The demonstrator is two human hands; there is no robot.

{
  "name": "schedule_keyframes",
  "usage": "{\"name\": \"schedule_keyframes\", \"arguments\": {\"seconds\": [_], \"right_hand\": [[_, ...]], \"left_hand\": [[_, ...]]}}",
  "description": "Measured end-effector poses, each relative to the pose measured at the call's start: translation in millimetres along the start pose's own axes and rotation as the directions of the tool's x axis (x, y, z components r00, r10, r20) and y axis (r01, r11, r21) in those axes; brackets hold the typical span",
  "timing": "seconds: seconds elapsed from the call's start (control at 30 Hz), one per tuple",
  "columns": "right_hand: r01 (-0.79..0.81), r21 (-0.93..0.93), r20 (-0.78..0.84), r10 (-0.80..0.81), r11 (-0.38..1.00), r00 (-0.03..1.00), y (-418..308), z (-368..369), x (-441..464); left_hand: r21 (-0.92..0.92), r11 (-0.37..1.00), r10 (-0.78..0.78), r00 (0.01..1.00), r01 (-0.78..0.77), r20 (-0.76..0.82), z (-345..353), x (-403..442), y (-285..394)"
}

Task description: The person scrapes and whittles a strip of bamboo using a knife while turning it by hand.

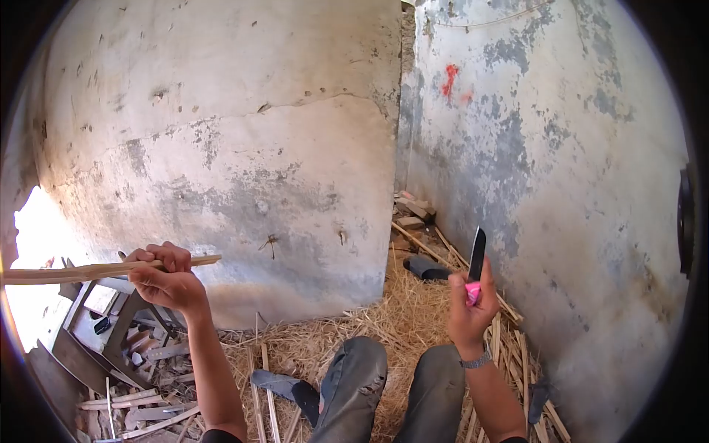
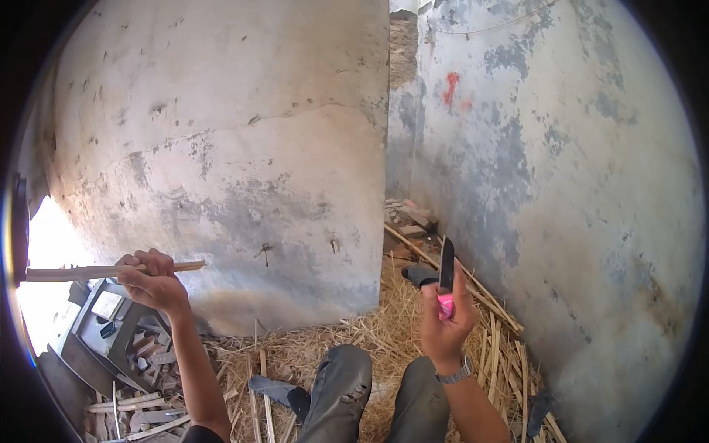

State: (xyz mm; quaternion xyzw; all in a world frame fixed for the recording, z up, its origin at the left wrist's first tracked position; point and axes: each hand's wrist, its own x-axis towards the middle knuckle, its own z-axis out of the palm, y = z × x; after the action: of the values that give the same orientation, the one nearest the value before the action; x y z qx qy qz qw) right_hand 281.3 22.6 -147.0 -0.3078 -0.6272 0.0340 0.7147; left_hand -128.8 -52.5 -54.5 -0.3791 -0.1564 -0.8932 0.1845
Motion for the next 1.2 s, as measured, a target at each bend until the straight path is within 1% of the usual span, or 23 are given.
{"name": "schedule_keyframes", "arguments": {"seconds": [0.03,0.07,0.1,0.17,0.2,0.27,0.33,0.4,0.43,0.47,0.53,0.6,0.63,0.7,0.73,0.83,0.9,0.93,0.97,1.0,1.1,1.17,1.2], "right_hand": [[-0.064,0.022,0.014,0.063,0.998,0.998,2.6,-3.9,-5.1],[-0.058,0.028,0.027,0.057,0.998,0.998,10.9,-6.2,-9.6],[-0.094,0.018,0.033,0.093,0.995,0.995,22.0,-7.4,-15.2],[-0.145,0.018,0.035,0.145,0.989,0.989,28.3,-6.9,-32.0],[-0.149,-0.012,0.057,0.15,0.989,0.987,30.8,-6.2,-36.0],[-0.144,-0.04,0.039,0.146,0.989,0.989,32.2,-3.7,-40.5],[-0.167,0.034,0.036,0.165,0.985,0.986,30.2,-5.1,-47.0],[-0.207,-0.011,0.046,0.207,0.978,0.977,34.2,-20.1,-51.7],[-0.227,-0.009,0.064,0.227,0.974,0.972,32.7,-27.3,-52.5],[-0.237,0.003,0.078,0.236,0.972,0.969,31.5,-30.9,-53.2],[-0.259,0.002,0.052,0.258,0.966,0.965,27.2,-33.9,-54.2],[-0.225,0.073,0.038,0.223,0.971,0.974,20.1,-29.7,-54.8],[-0.222,0.075,0.03,0.22,0.972,0.975,14.3,-27.6,-54.4],[-0.248,0.147,0.05,0.243,0.958,0.969,-1.0,-25.8,-53.8],[-0.245,0.147,0.049,0.241,0.958,0.969,-8.3,-25.4,-55.8],[-0.396,0.245,0.283,0.325,0.885,0.902,-37.8,-29.5,-65.9],[-0.455,0.097,0.447,0.37,0.885,0.815,-93.2,-37.6,-63.9],[-0.453,0.098,0.449,0.367,0.886,0.815,-112.1,-40.2,-66.3],[-0.311,0.072,0.497,0.237,0.948,0.835,-127.7,-42.8,-72.2],[-0.161,0.054,0.544,0.106,0.986,0.832,-136.4,-44.6,-79.7],[-0.207,0.043,0.516,0.155,0.977,0.843,-140.3,-52.3,-114.9],[-0.214,-0.002,0.459,0.19,0.977,0.868,-138.6,-61.8,-125.7],[-0.226,-0.044,0.396,0.225,0.973,0.89,-137.2,-65.4,-128.7]], "left_hand": [[0.062,0.998,-0.018,1.0,0.017,0.005,-1.6,-5.4,-11.5],[0.124,0.992,-0.029,1.0,0.029,0.003,-5.4,-12.3,-27.1],[0.168,0.985,-0.048,0.997,0.037,0.063,-15.8,-24.9,-68.8],[0.44,0.873,-0.332,0.917,0.21,0.222,-50.5,-45.8,-139.1],[0.643,0.699,-0.572,0.784,0.312,0.242,-74.5,-60.6,-161.2],[0.806,0.561,-0.631,0.729,0.19,0.266,-134.3,-101.5,-231.7],[0.719,0.644,-0.542,0.819,0.26,0.189,-127.2,-122.4,-199.8],[0.524,0.703,-0.648,0.737,0.482,0.192,-132.7,-147.6,-156.4],[0.49,0.695,-0.685,0.691,0.526,0.229,-136.1,-160.3,-127.9],[0.45,0.693,-0.707,0.654,0.564,0.268,-137.5,-171.3,-106.1],[0.391,0.765,-0.637,0.687,0.511,0.348,-154.6,-209.4,-75.1],[0.422,0.685,-0.727,0.592,0.594,0.348,-152.5,-220.3,-38.4],[0.418,0.69,-0.723,0.593,0.591,0.355,-139.2,-219.4,-19.9],[0.252,0.566,-0.817,0.492,0.785,0.301,-108.1,-218.4,18.8],[0.25,0.567,-0.816,0.493,0.785,0.302,-93.7,-218.6,33.9],[-0.006,0.435,-0.881,0.427,0.9,0.202,-42.7,-219.8,76.6],[-0.126,0.401,-0.87,0.42,0.907,0.257,-17.3,-235.4,111.9],[-0.053,0.403,-0.88,0.403,0.914,0.252,-2.8,-249.6,133.7],[0.021,0.402,-0.889,0.385,0.915,0.246,4.2,-260.5,149.2],[0.039,0.368,-0.86,0.324,0.929,0.394,-14.2,-276.8,151.5],[0.199,0.504,-0.788,0.352,0.841,0.506,-14.9,-289.2,173.9],[0.26,0.253,-0.811,0.058,0.932,0.583,-29.9,-295.2,179.0],[0.26,0.255,-0.811,0.059,0.931,0.582,-38.9,-305.7,180.3]]}}
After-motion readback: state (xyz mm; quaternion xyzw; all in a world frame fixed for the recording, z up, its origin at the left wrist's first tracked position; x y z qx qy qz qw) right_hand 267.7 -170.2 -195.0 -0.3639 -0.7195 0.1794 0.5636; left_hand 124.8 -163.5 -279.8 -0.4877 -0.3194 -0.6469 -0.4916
